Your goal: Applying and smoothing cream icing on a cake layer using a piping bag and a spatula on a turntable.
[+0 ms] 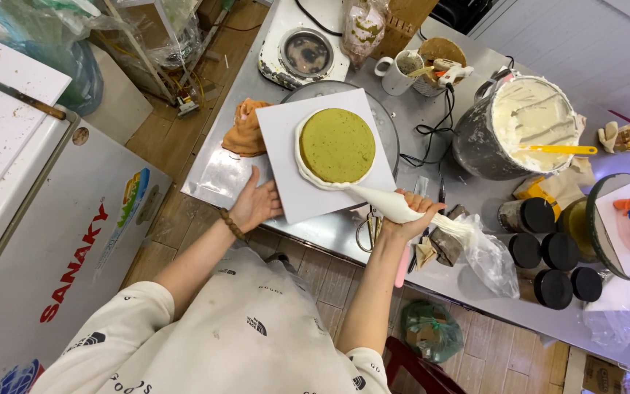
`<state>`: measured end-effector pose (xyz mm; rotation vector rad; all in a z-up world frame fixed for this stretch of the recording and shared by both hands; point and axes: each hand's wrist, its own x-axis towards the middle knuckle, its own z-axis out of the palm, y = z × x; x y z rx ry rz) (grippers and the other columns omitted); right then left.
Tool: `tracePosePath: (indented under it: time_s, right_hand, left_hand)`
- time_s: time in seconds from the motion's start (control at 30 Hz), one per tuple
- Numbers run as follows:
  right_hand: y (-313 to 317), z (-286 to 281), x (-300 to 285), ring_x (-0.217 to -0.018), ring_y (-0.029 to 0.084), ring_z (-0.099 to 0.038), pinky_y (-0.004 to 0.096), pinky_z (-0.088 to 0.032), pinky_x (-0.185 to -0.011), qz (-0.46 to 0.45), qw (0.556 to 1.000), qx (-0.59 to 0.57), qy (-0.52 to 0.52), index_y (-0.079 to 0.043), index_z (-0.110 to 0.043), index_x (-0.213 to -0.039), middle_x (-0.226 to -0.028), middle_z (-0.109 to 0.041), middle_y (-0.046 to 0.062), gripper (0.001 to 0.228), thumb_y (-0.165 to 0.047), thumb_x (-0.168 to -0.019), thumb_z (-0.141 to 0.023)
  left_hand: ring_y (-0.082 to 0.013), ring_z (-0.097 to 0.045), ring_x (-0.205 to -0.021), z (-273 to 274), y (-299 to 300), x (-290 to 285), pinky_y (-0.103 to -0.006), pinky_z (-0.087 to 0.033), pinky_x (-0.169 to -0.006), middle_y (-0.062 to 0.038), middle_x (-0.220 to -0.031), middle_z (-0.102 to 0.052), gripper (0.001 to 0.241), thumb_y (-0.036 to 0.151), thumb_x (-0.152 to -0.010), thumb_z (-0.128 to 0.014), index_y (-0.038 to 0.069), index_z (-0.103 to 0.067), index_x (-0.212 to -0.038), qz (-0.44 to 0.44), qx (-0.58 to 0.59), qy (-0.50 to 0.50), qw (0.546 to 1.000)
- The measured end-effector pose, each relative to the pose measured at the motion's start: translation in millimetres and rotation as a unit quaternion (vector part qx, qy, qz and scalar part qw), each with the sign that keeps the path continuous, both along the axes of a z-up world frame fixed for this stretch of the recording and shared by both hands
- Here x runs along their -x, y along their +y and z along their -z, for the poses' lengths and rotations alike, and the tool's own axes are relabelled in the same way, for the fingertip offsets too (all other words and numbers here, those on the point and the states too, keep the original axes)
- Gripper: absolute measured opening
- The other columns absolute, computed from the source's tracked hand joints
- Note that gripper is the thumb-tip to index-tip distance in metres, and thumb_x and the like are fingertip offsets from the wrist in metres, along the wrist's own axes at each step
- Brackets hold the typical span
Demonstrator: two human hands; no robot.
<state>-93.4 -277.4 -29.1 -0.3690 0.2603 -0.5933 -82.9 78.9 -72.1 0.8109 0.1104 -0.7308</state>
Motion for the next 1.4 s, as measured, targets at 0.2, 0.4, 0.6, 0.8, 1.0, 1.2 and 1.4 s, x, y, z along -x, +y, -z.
tracePosePath:
  time_s: [0.2,0.4,0.6,0.8,1.0,1.2,1.4]
  right_hand:
    - [-22,9,-17,-0.049,0.017,-0.025,0.036,-0.042,-0.063,0.036,0.999,-0.004,0.019,-0.018,-0.026,-0.061,-0.053,-0.024,-0.003,0.064,-0.062,-0.106,-0.038]
    - [-17,2,-38,-0.049,0.015,-0.021,0.032,-0.032,-0.054,0.038,0.999,-0.006,0.008,-0.018,-0.023,-0.064,-0.054,-0.02,-0.004,0.061,-0.057,-0.106,-0.043]
    - [-29,7,-54,-0.045,0.013,-0.014,0.03,-0.02,-0.046,0.032,0.999,0.01,-0.021,-0.02,-0.02,-0.06,-0.052,-0.015,-0.005,0.064,-0.054,-0.107,-0.046]
    - [-39,7,-55,-0.043,0.012,-0.011,0.03,-0.016,-0.043,0.059,0.998,0.028,0.001,-0.022,-0.021,-0.059,-0.049,-0.016,-0.006,0.064,-0.054,-0.107,-0.047]
    - [-44,0,-43,-0.042,0.011,-0.011,0.029,-0.017,-0.041,0.08,0.995,0.042,0.051,-0.021,-0.022,-0.061,-0.048,-0.017,-0.006,0.061,-0.054,-0.107,-0.046]
    - [-50,0,-32,-0.043,0.011,-0.011,0.03,-0.017,-0.04,0.091,0.993,0.037,0.06,-0.021,-0.025,-0.063,-0.049,-0.017,-0.006,0.059,-0.054,-0.108,-0.046]
    - [-52,-25,-6,-0.051,0.014,-0.045,0.034,-0.043,-0.054,0.141,0.988,0.051,0.041,-0.019,-0.042,-0.065,-0.053,-0.042,-0.003,0.053,-0.059,-0.098,-0.05]
  left_hand:
    - [-0.0307,-0.05,-0.132,-14,20,-24,-0.0441,-0.04,-0.113,-0.024,-0.149,-0.047,0.122,0.094,-0.078,-0.028,0.007,-0.019,-0.163,-0.139,-0.025,0.005,0.99]
    - [-0.0365,-0.032,-0.147,-6,20,-22,-0.0487,-0.024,-0.124,-0.026,-0.162,-0.026,0.125,0.096,-0.073,-0.033,0.014,-0.009,-0.165,-0.253,0.108,0.053,0.96]
    - [-0.0378,-0.027,-0.153,8,26,-13,-0.0511,-0.023,-0.125,-0.027,-0.165,-0.025,0.127,0.096,-0.074,-0.036,0.01,-0.012,-0.165,-0.225,0.124,0.05,0.965]
    - [-0.038,-0.03,-0.153,4,35,-14,-0.0496,-0.026,-0.125,-0.027,-0.164,-0.029,0.127,0.095,-0.073,-0.037,0.01,-0.015,-0.164,-0.231,0.118,0.05,0.964]
    - [-0.0379,-0.03,-0.152,4,31,-16,-0.0496,-0.026,-0.125,-0.027,-0.164,-0.028,0.127,0.096,-0.073,-0.036,0.009,-0.016,-0.164,-0.221,0.113,0.051,0.967]
    - [-0.0388,-0.03,-0.153,8,22,-14,-0.0508,-0.025,-0.125,-0.027,-0.165,-0.027,0.127,0.096,-0.074,-0.033,0.008,-0.016,-0.164,-0.197,0.115,0.042,0.973]
    - [-0.0411,-0.038,-0.145,-24,10,-6,-0.0558,-0.037,-0.115,-0.026,-0.16,-0.032,0.126,0.098,-0.073,-0.026,0.01,-0.018,-0.163,-0.109,0.1,0.037,0.988]
